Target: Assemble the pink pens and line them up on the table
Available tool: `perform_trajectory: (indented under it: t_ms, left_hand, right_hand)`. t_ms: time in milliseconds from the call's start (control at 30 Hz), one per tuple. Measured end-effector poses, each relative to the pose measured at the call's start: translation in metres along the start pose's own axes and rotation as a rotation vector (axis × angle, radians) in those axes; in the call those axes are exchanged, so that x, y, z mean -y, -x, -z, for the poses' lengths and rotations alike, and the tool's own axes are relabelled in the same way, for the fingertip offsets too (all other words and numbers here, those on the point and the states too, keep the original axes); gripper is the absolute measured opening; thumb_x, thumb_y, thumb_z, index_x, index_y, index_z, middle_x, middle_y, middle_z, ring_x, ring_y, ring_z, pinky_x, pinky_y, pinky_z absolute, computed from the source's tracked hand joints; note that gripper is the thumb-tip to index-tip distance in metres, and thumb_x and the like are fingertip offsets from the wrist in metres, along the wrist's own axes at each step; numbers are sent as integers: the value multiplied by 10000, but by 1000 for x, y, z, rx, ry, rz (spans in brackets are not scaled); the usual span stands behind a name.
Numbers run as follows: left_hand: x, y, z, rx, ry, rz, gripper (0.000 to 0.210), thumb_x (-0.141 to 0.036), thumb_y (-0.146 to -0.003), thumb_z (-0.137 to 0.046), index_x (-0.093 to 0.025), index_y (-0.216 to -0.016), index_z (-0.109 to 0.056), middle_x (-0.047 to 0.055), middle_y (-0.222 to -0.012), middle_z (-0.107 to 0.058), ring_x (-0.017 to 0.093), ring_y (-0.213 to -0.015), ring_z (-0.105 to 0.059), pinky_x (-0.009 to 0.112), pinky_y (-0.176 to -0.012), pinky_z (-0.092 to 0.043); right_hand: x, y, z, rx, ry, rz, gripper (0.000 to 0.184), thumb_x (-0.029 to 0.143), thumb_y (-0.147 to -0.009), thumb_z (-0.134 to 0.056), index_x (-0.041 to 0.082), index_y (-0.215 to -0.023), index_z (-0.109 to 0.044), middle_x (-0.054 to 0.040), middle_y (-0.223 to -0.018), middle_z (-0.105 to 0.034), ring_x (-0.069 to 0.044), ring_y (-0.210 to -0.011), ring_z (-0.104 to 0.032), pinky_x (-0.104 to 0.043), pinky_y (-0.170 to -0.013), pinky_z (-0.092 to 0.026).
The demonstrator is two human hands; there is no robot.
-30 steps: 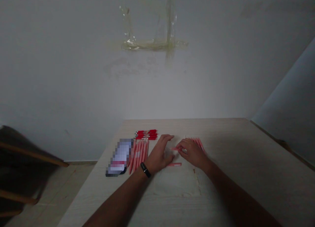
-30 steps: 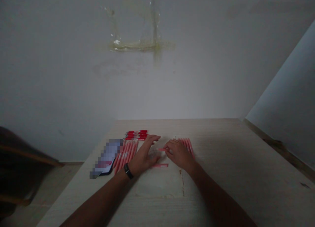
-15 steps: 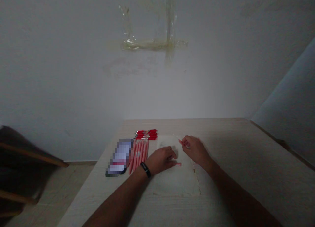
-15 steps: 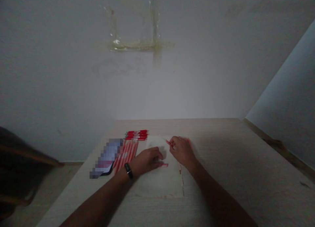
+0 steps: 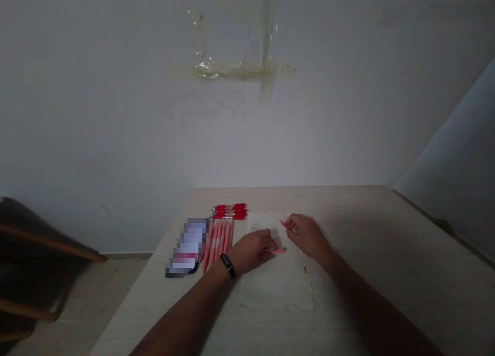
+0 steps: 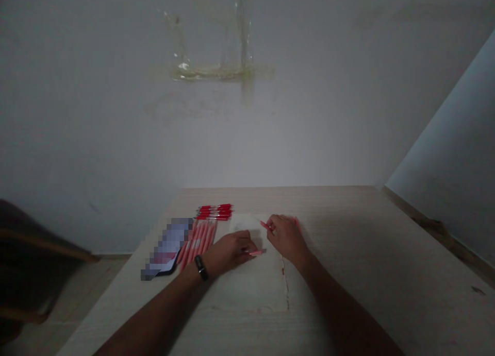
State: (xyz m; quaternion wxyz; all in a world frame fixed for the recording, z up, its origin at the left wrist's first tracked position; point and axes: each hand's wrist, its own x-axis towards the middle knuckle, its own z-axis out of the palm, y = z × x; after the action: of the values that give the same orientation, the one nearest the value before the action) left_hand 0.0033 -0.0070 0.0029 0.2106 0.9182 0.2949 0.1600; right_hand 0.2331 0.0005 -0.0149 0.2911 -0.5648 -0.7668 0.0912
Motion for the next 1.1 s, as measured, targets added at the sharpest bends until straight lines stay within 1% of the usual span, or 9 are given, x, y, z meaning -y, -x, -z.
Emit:
perform_trajectory:
  t_ms: [200,433,667,833,1100]
  left_hand:
    - [-1,0,3,-113,-21,135,125,-200,-847,-610,-210,-968,-639,27,-932,-630,164,-848,-579,236,-721,-419]
    - [6,-1,2,-214,-44,296,121,-192,-821,-583,-198,-933,-630,31,-873,-655,167,-797,-582,246,-695,-414]
    - [7,-1,6,-307,-30,315,115,-176,-825,-554,-190,-914,-625,30,-859,-665,174,-809,-594,266,-728,-418]
    - [6,0,8,-395,-33,334,135,-145,-802,-557,-187,-909,-626,34,-871,-666,181,-834,-597,285,-773,-424]
    - [8,1,8,-450,-35,329,155,-141,-792,-561,-188,-921,-633,36,-886,-662,192,-858,-592,304,-793,-433]
  right_hand:
    - [-3,-1,-1,0,7,13,83,156,-802,-618,228,-842,-624,-31,-832,-668,-186,-806,-600,-294,-772,-408]
    - [-4,-2,-1,23,-6,3,89,135,-795,-606,214,-831,-625,-32,-855,-669,-185,-839,-600,-284,-779,-399]
    - [-2,-2,2,29,-2,4,89,144,-812,-585,210,-850,-631,-28,-866,-672,-178,-843,-600,-277,-785,-396]
    - [-3,-2,1,30,-15,23,111,118,-783,-586,214,-822,-627,-19,-843,-666,-176,-826,-591,-274,-772,-386]
    - [-6,-1,0,39,-1,56,173,89,-742,-575,218,-833,-644,-11,-822,-648,-177,-821,-576,-276,-775,-374]
